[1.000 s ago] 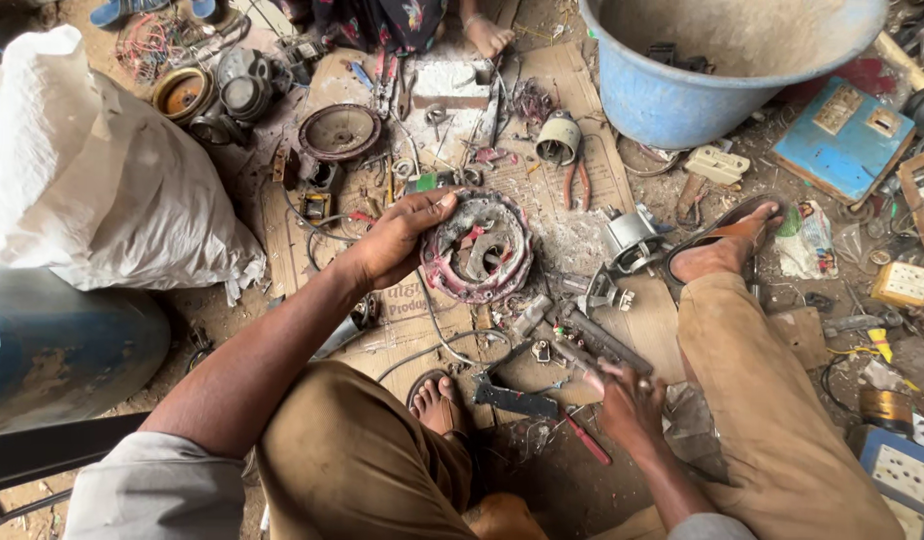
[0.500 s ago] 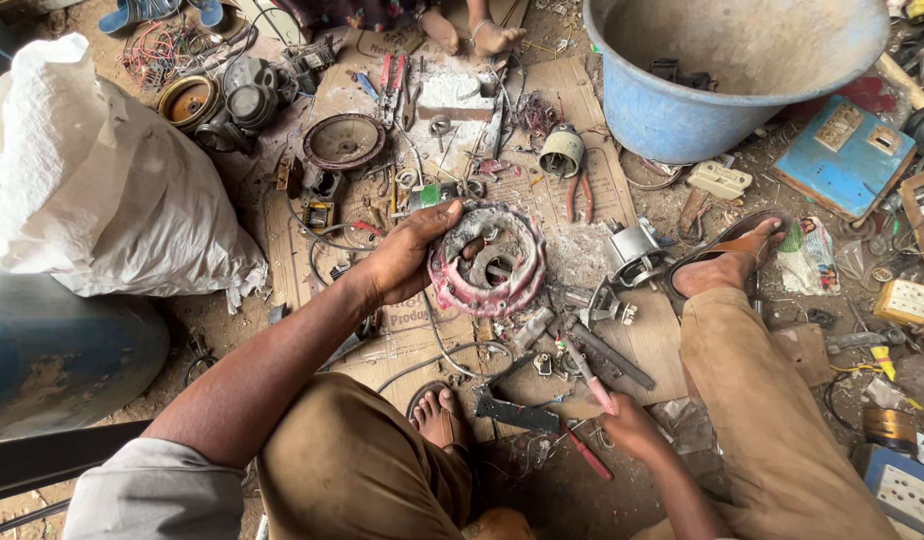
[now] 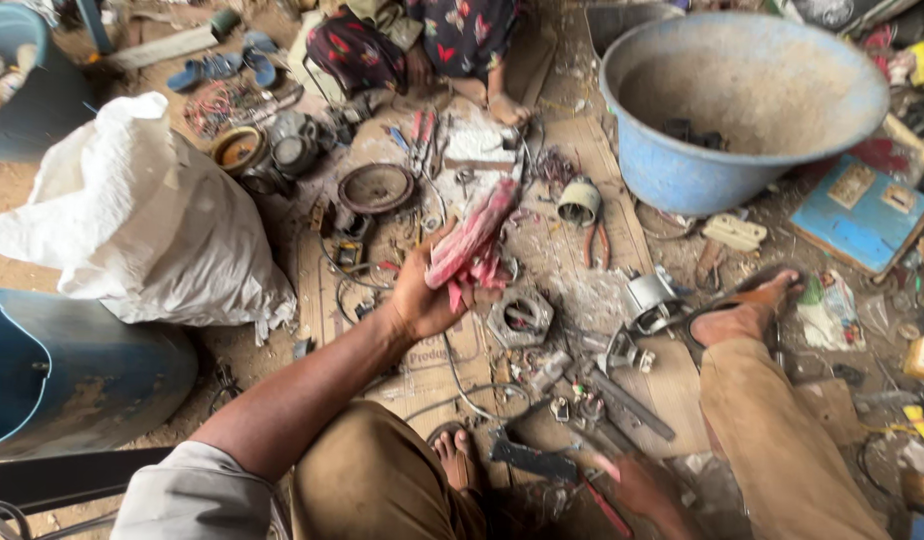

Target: The person sits on the floor and uses a hammer and pliers to dismantle a motor stator. They repeatedly strike the component to loosen parts and pull out copper windings.

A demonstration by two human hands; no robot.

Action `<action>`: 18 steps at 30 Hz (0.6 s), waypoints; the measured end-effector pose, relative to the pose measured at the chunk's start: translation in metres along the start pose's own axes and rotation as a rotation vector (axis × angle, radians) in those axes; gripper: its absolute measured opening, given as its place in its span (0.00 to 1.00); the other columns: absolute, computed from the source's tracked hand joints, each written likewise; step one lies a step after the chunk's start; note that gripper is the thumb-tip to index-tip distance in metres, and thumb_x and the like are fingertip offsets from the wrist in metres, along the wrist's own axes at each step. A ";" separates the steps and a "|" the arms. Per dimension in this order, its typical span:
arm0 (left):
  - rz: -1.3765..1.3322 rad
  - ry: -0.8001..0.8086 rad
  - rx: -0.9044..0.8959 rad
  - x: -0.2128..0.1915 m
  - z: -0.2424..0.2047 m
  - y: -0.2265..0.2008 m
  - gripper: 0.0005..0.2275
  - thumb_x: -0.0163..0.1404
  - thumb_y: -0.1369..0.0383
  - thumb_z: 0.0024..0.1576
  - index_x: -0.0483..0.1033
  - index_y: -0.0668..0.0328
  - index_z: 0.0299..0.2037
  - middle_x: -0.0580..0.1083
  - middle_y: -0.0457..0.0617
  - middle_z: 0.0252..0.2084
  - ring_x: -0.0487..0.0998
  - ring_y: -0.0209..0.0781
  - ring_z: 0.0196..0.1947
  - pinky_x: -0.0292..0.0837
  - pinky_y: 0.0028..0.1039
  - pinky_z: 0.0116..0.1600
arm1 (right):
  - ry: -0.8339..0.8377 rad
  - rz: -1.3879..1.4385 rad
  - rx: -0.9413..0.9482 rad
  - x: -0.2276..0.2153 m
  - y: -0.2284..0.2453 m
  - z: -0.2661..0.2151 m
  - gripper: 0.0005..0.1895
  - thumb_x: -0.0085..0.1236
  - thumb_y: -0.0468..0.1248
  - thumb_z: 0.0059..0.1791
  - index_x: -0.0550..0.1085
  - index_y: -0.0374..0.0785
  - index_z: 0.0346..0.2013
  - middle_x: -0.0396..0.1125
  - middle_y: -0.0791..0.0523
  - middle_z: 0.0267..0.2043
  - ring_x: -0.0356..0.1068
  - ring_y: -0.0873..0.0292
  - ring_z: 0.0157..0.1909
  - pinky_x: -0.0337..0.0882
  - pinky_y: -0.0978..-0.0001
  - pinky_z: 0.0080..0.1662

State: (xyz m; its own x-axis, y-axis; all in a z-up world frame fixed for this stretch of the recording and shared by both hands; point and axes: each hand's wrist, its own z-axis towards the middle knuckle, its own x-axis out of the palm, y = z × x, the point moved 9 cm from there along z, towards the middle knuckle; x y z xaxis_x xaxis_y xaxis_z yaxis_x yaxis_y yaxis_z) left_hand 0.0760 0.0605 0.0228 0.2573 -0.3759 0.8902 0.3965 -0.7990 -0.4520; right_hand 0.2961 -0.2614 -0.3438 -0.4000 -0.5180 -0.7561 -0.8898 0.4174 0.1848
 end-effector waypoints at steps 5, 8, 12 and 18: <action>-0.031 0.119 -0.070 -0.014 -0.001 0.027 0.21 0.32 0.55 0.73 0.68 0.65 0.60 0.77 0.59 0.47 0.83 0.58 0.42 0.82 0.38 0.41 | -0.058 0.154 -0.005 -0.047 0.022 -0.022 0.23 0.58 0.48 0.49 0.71 0.43 0.55 0.69 0.48 0.56 0.71 0.46 0.59 0.72 0.53 0.57; -0.046 0.093 -0.276 -0.034 0.003 0.059 0.24 0.32 0.53 0.75 0.68 0.71 0.60 0.77 0.61 0.46 0.83 0.55 0.38 0.83 0.39 0.40 | -0.552 0.699 -0.407 -0.177 0.081 -0.069 0.25 0.61 0.42 0.49 0.73 0.38 0.59 0.72 0.50 0.61 0.72 0.49 0.64 0.69 0.57 0.63; 0.122 -0.060 -0.510 -0.051 -0.009 0.102 0.26 0.32 0.53 0.72 0.67 0.73 0.62 0.78 0.64 0.49 0.83 0.56 0.38 0.82 0.38 0.37 | -0.832 0.823 -0.734 -0.309 0.145 -0.167 0.37 0.59 0.39 0.50 0.56 0.32 0.70 0.54 0.44 0.73 0.52 0.47 0.75 0.54 0.55 0.69; 0.394 0.306 -0.671 0.005 -0.023 0.122 0.39 0.21 0.40 0.68 0.51 0.70 0.75 0.73 0.72 0.54 0.80 0.66 0.52 0.79 0.47 0.52 | -1.097 0.572 -0.905 -0.370 0.202 -0.194 0.21 0.60 0.43 0.54 0.72 0.35 0.58 0.73 0.53 0.55 0.73 0.57 0.61 0.74 0.65 0.60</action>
State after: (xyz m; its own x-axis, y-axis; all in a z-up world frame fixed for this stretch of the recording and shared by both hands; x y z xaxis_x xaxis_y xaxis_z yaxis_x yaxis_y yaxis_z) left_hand 0.1057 -0.0496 -0.0263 -0.0221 -0.7199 0.6937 -0.3065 -0.6556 -0.6901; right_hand 0.2218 -0.1303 0.0949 -0.7318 0.5077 -0.4546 -0.6722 -0.4280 0.6042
